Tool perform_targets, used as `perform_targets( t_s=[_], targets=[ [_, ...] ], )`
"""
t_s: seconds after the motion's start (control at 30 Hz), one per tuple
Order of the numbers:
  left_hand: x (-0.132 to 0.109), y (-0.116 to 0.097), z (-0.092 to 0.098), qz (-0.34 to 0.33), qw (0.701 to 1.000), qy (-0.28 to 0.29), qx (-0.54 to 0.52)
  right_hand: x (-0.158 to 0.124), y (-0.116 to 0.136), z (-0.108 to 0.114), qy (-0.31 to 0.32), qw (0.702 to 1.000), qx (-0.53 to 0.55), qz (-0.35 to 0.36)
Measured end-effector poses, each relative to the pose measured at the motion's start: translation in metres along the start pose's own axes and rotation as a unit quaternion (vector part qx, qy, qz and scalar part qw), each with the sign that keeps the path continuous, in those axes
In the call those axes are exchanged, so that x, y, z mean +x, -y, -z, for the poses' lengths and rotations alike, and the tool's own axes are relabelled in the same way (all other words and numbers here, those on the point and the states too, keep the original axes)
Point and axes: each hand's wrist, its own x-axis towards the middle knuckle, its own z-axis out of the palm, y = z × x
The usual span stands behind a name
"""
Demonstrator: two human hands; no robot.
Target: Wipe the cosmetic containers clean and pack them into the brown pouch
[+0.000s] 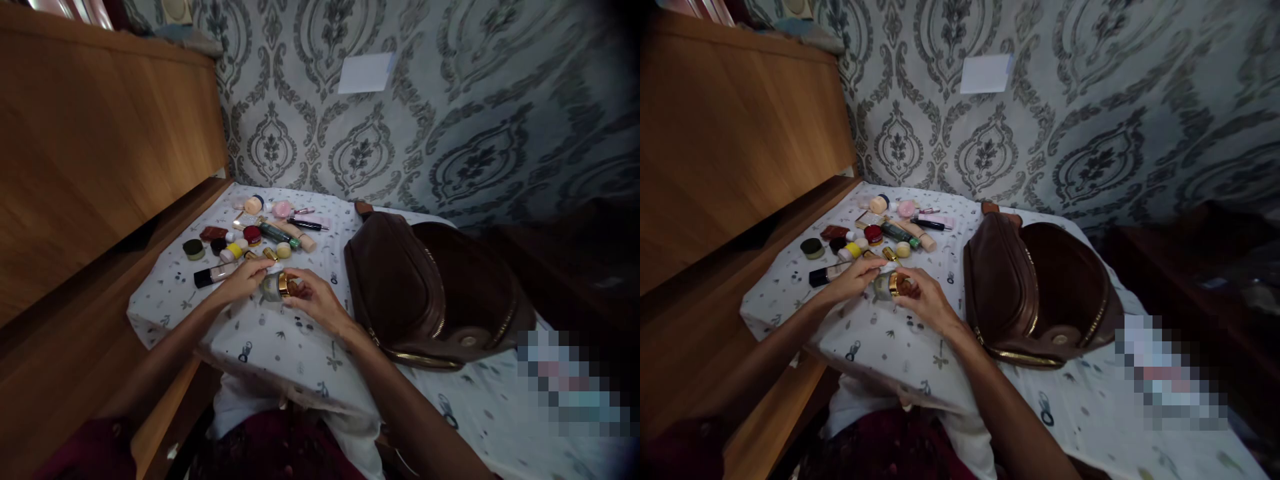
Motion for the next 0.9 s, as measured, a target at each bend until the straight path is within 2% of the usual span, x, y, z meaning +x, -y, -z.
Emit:
perform_targets(
  t_s=[0.1, 0.23, 0.37, 0.5, 0.7, 0.9],
  targets=[
    [-0.011, -0.010, -0.002, -0.060, 0.997, -0.029, 0.030, 0.000, -0.002, -0.002, -0.019, 1.000, -0.003, -0.019],
    [-0.026, -0.024, -0.009, -0.095, 0.992, -0.054, 0.063, 0.000, -0.002, -0.004, -0.057, 0.998, -0.005, -0.041],
    [-0.038, -0.026, -0.019, -0.135, 0.984, -0.061, 0.104, 0.000, -0.003, -0.005, -0.067, 0.995, 0.011, -0.070],
    [-0.043, -0.019, -0.024, -0.138, 0.978, -0.063, 0.141, 0.001, -0.005, -0.004, -0.053, 0.995, 0.041, -0.079],
    [-0.041, -0.018, -0.022, -0.106, 0.984, -0.078, 0.124, 0.002, -0.008, -0.003, -0.019, 0.995, 0.076, -0.058],
    [-0.044, -0.010, -0.028, -0.138, 0.971, -0.076, 0.180, 0.001, -0.007, 0.001, -0.041, 0.996, -0.006, -0.073]
  ],
)
